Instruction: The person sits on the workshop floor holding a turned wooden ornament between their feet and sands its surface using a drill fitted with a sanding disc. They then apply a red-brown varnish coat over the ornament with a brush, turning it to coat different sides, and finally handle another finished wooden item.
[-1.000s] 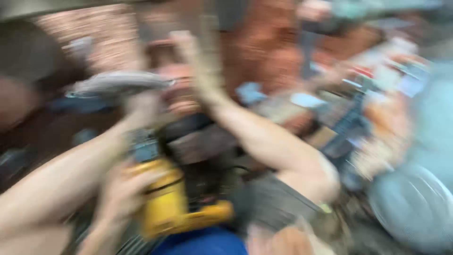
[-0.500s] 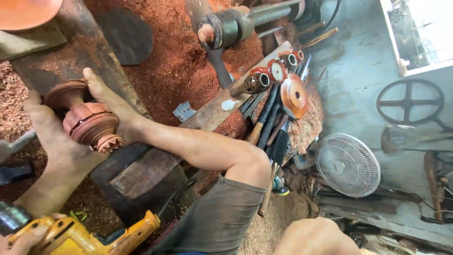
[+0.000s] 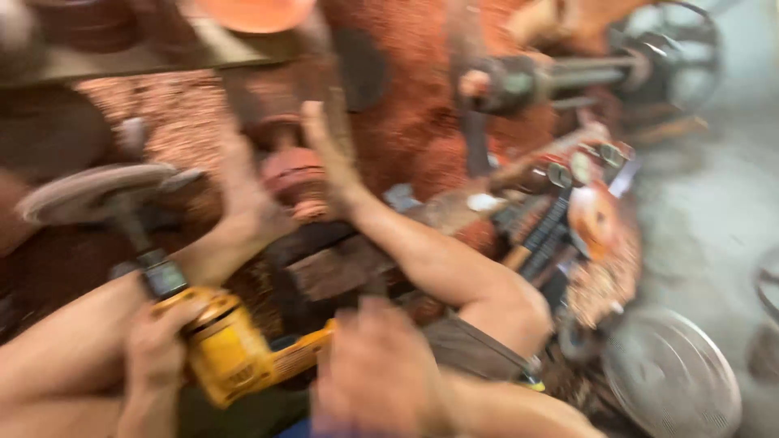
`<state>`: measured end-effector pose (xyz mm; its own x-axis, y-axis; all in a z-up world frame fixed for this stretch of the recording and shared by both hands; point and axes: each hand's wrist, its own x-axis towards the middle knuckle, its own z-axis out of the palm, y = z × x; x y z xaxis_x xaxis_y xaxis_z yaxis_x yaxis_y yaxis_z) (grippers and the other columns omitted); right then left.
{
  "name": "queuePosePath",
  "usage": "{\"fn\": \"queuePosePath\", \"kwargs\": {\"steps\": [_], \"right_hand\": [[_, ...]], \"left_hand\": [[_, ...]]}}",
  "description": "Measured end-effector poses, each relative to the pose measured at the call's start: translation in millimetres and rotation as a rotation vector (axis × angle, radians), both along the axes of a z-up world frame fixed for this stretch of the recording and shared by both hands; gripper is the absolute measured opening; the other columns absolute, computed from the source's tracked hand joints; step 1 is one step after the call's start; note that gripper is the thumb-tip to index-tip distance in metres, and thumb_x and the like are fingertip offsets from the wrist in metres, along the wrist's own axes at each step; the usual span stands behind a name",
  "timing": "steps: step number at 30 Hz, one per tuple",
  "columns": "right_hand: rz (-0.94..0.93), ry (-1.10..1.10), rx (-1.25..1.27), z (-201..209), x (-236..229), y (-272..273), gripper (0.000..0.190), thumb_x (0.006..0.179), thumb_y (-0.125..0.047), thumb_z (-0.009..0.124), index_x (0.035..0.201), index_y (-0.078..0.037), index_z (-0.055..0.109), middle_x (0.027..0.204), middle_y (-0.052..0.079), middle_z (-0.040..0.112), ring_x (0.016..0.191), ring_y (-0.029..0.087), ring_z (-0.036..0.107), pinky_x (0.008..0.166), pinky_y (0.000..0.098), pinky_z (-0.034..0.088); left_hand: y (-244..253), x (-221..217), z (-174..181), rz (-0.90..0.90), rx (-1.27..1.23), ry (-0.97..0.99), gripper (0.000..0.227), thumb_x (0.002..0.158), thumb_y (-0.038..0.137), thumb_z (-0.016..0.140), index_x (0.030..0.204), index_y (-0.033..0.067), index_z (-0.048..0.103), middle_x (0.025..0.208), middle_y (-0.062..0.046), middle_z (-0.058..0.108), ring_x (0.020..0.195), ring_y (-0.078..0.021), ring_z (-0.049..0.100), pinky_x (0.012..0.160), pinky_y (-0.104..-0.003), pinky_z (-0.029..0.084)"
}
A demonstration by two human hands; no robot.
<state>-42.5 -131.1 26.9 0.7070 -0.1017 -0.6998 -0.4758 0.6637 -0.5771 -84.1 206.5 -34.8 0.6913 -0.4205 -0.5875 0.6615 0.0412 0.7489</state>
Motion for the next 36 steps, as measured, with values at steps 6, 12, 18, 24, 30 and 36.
{"fn": "queuePosePath", "kwargs": {"steps": [6, 12, 18, 24, 30, 36], "right_hand": [[0.483, -0.095, -1.764, -35.9, -76.1, 43.9, 0.085, 0.082, -0.031, 0.079, 0.151, -0.002, 0.039, 0.141, 0.031, 0.045, 0.113, 0.050, 0.062, 0.092, 0.0522, 0.055], [0.420, -0.057, -1.655, -95.4, -91.3, 24.3, 0.077, 0.084, -0.015, 0.075, 0.151, -0.004, 0.041, 0.146, 0.030, 0.045, 0.121, 0.049, 0.057, 0.097, 0.0507, 0.052], [0.245, -0.633, -0.550, -72.4, -52.9, -8.6, 0.049, 0.095, -0.040, 0.060, 0.121, 0.000, 0.050, 0.118, 0.024, 0.063, 0.109, 0.040, 0.063, 0.098, 0.0502, 0.051], [-0.113, -0.354, 0.484, 11.5, 2.7, 12.6, 0.075, 0.109, -0.068, 0.033, 0.127, -0.001, 0.062, 0.104, 0.010, 0.071, 0.093, 0.022, 0.069, 0.087, 0.0367, 0.057], [-0.198, -0.209, 0.254, 3.9, 4.4, 7.4, 0.070, 0.104, -0.066, 0.030, 0.120, -0.006, 0.062, 0.108, 0.009, 0.071, 0.093, 0.019, 0.070, 0.086, 0.0376, 0.059], [0.054, -0.519, -0.120, -37.3, -32.6, -8.3, 0.057, 0.109, -0.054, 0.052, 0.123, 0.001, 0.059, 0.110, 0.012, 0.066, 0.097, 0.020, 0.067, 0.087, 0.0397, 0.059]], "left_hand": [[-18.3, -3.9, 47.4, 0.086, 0.016, -0.065, 0.024, 0.080, 0.012, 0.069, 0.097, -0.0062, 0.069, 0.083, -0.015, 0.073, 0.070, -0.0229, 0.070, 0.069, -0.039, 0.059], [-31.3, 6.0, 61.0, -0.004, -0.005, 0.035, 0.020, 0.081, 0.014, 0.067, 0.095, -0.0006, 0.065, 0.080, -0.012, 0.073, 0.066, -0.0211, 0.070, 0.064, -0.036, 0.061], [-85.7, 6.1, 53.1, 0.023, -0.133, 0.204, 0.022, 0.082, 0.012, 0.070, 0.099, 0.0011, 0.060, 0.084, -0.009, 0.069, 0.071, -0.0178, 0.069, 0.067, -0.034, 0.061], [-149.3, 10.2, 51.0, -0.072, -0.118, 0.274, 0.024, 0.084, 0.012, 0.074, 0.098, 0.0021, 0.059, 0.081, -0.005, 0.066, 0.070, -0.0148, 0.067, 0.065, -0.032, 0.058], [-156.5, -2.6, 50.6, -0.100, -0.083, 0.284, 0.022, 0.083, 0.012, 0.074, 0.099, 0.0022, 0.063, 0.082, -0.004, 0.068, 0.071, -0.0117, 0.067, 0.067, -0.029, 0.058], [-194.4, -8.8, 64.4, -0.165, -0.089, 0.326, 0.024, 0.080, 0.012, 0.077, 0.096, 0.0030, 0.062, 0.079, -0.004, 0.068, 0.068, -0.0135, 0.067, 0.065, -0.031, 0.059]]}}
